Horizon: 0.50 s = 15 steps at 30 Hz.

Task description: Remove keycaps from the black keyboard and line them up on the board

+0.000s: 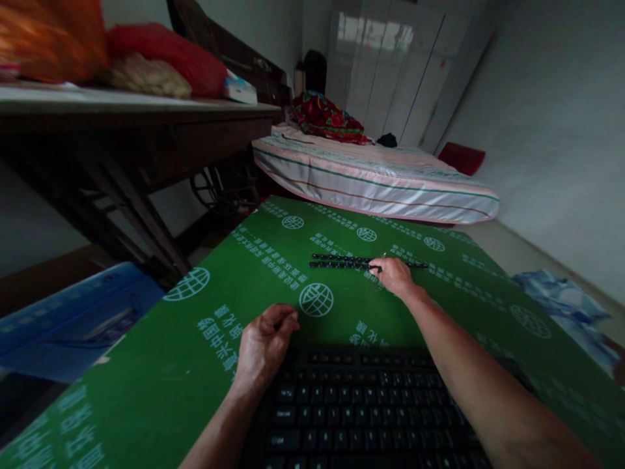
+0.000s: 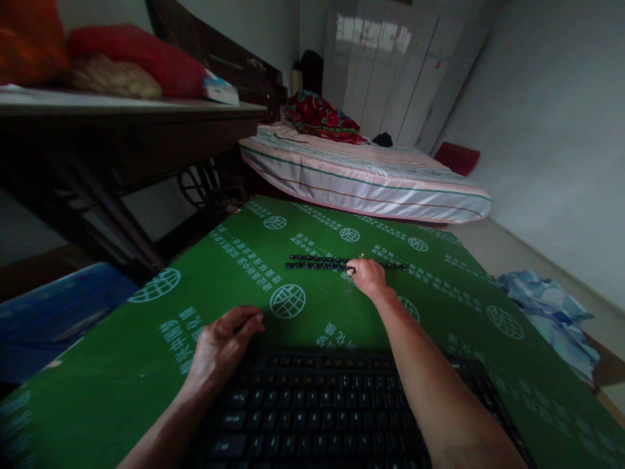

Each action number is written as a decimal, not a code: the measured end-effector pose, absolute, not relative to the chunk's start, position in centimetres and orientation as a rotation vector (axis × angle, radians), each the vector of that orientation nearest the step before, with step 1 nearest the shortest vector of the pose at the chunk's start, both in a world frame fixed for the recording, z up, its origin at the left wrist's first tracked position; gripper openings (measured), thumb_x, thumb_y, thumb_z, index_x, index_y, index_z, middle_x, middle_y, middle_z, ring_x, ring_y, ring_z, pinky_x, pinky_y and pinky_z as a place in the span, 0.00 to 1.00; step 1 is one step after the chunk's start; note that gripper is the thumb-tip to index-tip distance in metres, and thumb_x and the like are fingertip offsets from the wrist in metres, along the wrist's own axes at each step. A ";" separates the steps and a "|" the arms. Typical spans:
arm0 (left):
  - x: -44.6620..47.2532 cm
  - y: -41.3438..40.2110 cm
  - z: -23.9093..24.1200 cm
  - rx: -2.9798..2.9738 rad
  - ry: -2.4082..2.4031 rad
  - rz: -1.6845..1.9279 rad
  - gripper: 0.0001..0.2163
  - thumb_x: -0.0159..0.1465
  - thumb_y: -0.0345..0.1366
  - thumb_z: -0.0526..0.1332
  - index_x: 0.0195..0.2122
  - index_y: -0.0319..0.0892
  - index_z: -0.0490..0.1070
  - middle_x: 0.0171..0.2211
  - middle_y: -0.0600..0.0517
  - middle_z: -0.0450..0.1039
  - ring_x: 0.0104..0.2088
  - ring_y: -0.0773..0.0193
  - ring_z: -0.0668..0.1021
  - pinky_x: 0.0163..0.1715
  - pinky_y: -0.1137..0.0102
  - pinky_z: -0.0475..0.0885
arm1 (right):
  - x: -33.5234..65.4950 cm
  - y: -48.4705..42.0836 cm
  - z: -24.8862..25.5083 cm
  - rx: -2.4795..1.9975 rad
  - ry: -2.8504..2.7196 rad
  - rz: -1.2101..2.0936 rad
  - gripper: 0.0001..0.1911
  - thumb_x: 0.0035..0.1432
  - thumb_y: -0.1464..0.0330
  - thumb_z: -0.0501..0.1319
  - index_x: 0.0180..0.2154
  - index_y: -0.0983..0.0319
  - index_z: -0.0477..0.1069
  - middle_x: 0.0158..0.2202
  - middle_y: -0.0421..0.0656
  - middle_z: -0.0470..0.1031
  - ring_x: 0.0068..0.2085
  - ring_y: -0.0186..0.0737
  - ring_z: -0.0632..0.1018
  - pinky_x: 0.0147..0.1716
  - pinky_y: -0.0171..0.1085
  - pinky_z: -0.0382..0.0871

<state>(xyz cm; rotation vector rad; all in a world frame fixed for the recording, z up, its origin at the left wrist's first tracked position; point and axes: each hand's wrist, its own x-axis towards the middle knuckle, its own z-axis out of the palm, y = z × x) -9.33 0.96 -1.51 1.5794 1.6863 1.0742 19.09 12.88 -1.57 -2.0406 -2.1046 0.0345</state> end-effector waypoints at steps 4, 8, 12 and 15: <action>-9.3 0.9 -1.3 1.569 1.680 1.090 0.12 0.55 0.44 0.56 0.31 0.42 0.72 0.23 0.54 0.77 0.28 0.60 0.78 0.31 0.70 0.69 | 19.1 12.9 -1.6 -2.047 -2.103 0.028 0.14 0.55 0.62 0.59 0.44 0.49 0.74 0.39 0.39 0.79 0.38 0.40 0.78 0.36 0.35 0.69; -9.2 0.9 -1.1 1.579 1.696 1.080 0.11 0.54 0.44 0.56 0.31 0.42 0.72 0.22 0.54 0.77 0.28 0.60 0.78 0.30 0.70 0.69 | 19.2 12.9 -1.7 -2.044 -2.111 0.016 0.14 0.55 0.63 0.59 0.44 0.49 0.74 0.38 0.40 0.79 0.38 0.40 0.78 0.36 0.35 0.69; -9.3 0.9 -1.3 1.590 1.682 1.086 0.11 0.55 0.44 0.56 0.31 0.43 0.71 0.23 0.54 0.77 0.28 0.60 0.78 0.31 0.70 0.69 | 19.2 13.0 -1.8 -2.045 -2.114 0.013 0.14 0.55 0.62 0.59 0.44 0.49 0.73 0.38 0.39 0.79 0.38 0.40 0.78 0.36 0.35 0.69; -9.2 0.9 -1.4 1.575 1.664 1.091 0.12 0.55 0.44 0.56 0.32 0.42 0.71 0.23 0.54 0.77 0.28 0.60 0.78 0.32 0.69 0.70 | 19.2 13.1 -1.9 -2.047 -2.114 0.012 0.14 0.55 0.62 0.59 0.45 0.49 0.73 0.38 0.40 0.79 0.38 0.40 0.78 0.35 0.35 0.69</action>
